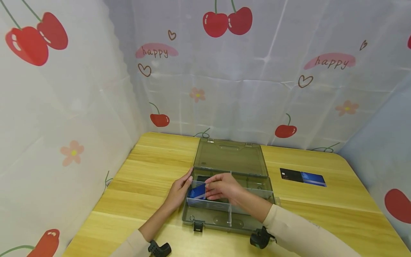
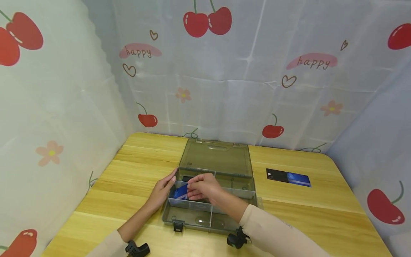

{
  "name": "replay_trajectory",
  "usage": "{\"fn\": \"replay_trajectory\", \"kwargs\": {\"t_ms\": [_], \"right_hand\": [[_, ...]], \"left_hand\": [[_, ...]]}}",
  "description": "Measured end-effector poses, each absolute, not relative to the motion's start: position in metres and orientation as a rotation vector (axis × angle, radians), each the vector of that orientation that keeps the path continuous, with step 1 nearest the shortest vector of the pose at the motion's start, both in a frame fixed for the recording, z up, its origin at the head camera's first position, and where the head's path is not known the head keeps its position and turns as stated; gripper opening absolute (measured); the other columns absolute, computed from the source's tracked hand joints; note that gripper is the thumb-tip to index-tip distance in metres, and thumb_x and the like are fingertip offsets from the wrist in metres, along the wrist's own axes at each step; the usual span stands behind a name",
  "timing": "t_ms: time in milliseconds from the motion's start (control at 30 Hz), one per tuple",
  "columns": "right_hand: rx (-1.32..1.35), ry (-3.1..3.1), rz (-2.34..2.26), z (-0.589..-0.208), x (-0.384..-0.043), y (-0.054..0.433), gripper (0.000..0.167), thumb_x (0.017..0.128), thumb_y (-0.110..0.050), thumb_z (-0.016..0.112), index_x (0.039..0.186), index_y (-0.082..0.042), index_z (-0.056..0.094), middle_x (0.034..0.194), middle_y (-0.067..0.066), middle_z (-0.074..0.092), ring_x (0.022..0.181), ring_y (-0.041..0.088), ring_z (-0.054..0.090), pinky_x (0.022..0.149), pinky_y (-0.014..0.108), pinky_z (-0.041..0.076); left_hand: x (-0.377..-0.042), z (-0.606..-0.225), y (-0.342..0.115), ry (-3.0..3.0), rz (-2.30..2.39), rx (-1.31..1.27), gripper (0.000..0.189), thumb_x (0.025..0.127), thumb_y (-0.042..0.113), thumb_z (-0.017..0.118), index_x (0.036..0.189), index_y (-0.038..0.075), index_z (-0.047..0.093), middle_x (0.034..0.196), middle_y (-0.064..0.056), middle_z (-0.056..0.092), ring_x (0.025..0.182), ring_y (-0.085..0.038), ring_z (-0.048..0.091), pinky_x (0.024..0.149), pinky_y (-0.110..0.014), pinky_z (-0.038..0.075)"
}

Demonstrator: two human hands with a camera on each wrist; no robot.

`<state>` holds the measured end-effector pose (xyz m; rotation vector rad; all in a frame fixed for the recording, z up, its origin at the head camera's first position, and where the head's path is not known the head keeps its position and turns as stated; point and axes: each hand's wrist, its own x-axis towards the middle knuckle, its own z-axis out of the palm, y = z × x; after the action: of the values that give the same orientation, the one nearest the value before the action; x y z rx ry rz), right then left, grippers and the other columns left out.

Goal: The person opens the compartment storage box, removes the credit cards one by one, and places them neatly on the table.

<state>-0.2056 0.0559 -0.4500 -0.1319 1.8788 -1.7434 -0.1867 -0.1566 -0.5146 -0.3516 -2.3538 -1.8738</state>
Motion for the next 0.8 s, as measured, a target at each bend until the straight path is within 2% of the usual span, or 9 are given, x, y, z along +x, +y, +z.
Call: {"fn": "replay_trajectory", "kwargs": {"t_ms": [167, 433, 800], "right_hand": [[-0.161, 1.940, -1.686, -0.449, -0.209, 0.050, 0.028, 0.095, -0.002, 0.068, 0.118, 0.012, 0.063, 0.095, 0.027, 0.073, 0.078, 0.030, 0.076, 0.072, 0.042, 0.064], [-0.133, 1.952, -1.662, -0.451, -0.212, 0.048, 0.026, 0.093, 0.004, 0.068, 0.116, 0.013, 0.064, 0.097, 0.029, 0.072, 0.074, 0.026, 0.076, 0.069, 0.038, 0.064], [-0.148, 2.039, -1.679, -0.445, -0.208, 0.063, 0.022, 0.092, 0.005, 0.067, 0.113, 0.011, 0.067, 0.094, 0.026, 0.073, 0.077, 0.031, 0.075, 0.071, 0.044, 0.064]], "left_hand": [[-0.187, -0.515, -0.157, -2.352, -1.883, -0.352, 0.045, 0.109, 0.011, 0.048, 0.150, -0.005, 0.041, 0.156, -0.019, 0.040, 0.145, -0.033, 0.035, 0.118, -0.050, 0.029], [-0.188, -0.516, -0.157, -2.351, -1.872, -0.353, 0.045, 0.109, 0.011, 0.048, 0.150, -0.005, 0.042, 0.156, -0.018, 0.041, 0.145, -0.033, 0.035, 0.118, -0.049, 0.030], [-0.186, -0.516, -0.156, -2.357, -1.861, -0.343, 0.045, 0.109, 0.013, 0.048, 0.151, -0.004, 0.041, 0.157, -0.017, 0.039, 0.146, -0.033, 0.035, 0.119, -0.048, 0.030]]}}
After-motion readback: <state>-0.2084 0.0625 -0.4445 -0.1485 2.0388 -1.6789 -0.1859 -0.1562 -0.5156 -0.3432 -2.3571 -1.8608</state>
